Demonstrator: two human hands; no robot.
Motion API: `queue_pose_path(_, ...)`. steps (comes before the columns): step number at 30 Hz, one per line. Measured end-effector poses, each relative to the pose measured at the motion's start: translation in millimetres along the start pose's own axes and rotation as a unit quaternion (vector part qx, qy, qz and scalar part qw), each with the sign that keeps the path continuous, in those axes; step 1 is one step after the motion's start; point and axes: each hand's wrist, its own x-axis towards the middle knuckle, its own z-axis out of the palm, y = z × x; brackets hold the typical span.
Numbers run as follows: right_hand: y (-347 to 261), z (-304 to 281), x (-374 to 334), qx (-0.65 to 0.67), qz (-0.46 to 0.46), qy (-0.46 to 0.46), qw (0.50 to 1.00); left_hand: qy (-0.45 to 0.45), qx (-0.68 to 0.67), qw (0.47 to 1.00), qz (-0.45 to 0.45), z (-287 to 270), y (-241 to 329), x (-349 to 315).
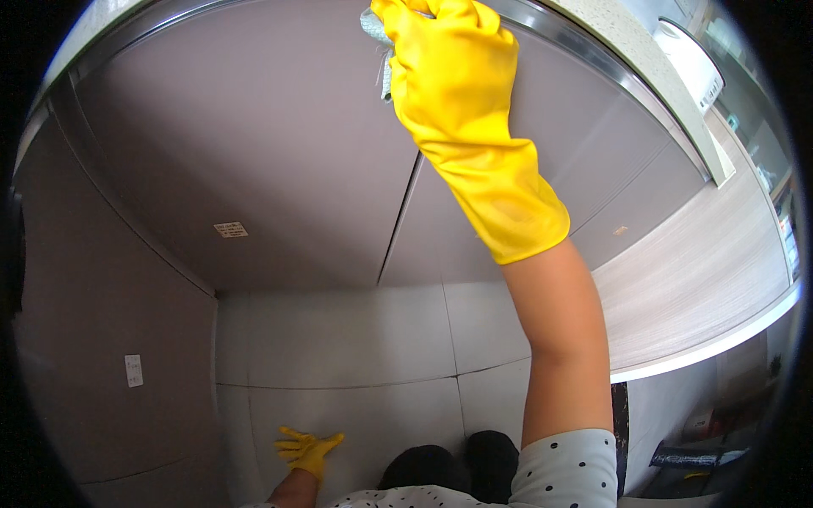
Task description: The person kneels on a tiled floor and wipes the surface with a cloth. They clean the floor tiles and the base of the adjacent cabinets, using a scraper tool to remove debris from the grout lines before wiping the area again.
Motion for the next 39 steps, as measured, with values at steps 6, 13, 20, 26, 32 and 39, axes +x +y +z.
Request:
queue_pose_path(6,25.6,15.7,-57.3,-0.008,0.072,-0.052,0.996,0.007,-0.044,0.999,0.015,14.8,-6.9,26.4)
queue_pose_path(13,17.1,-9.3,-43.7,-0.151,-0.093,-0.093,0.98,0.004,-0.049,0.999,-0.002,12.4,-12.5,25.0)
queue_pose_path(20,15.6,43.0,-78.1,-0.177,-0.146,-0.136,0.964,-0.003,-0.044,0.999,0.001,-1.6,-6.9,4.6)
queue_pose_path(26,25.7,71.9,-260.4,-0.141,-0.231,-0.239,0.932,-0.016,-0.022,1.0,-0.014,18.2,6.1,4.6)
queue_pose_path(32,2.1,54.3,-290.7,-0.087,0.034,-0.575,0.813,-0.016,0.009,1.0,-0.011,12.8,3.2,8.6)
queue_pose_path(39,-35.0,29.3,-34.4,-0.065,-0.259,-0.109,0.958,-0.014,-0.019,0.999,-0.026,1.8,2.0,10.7)
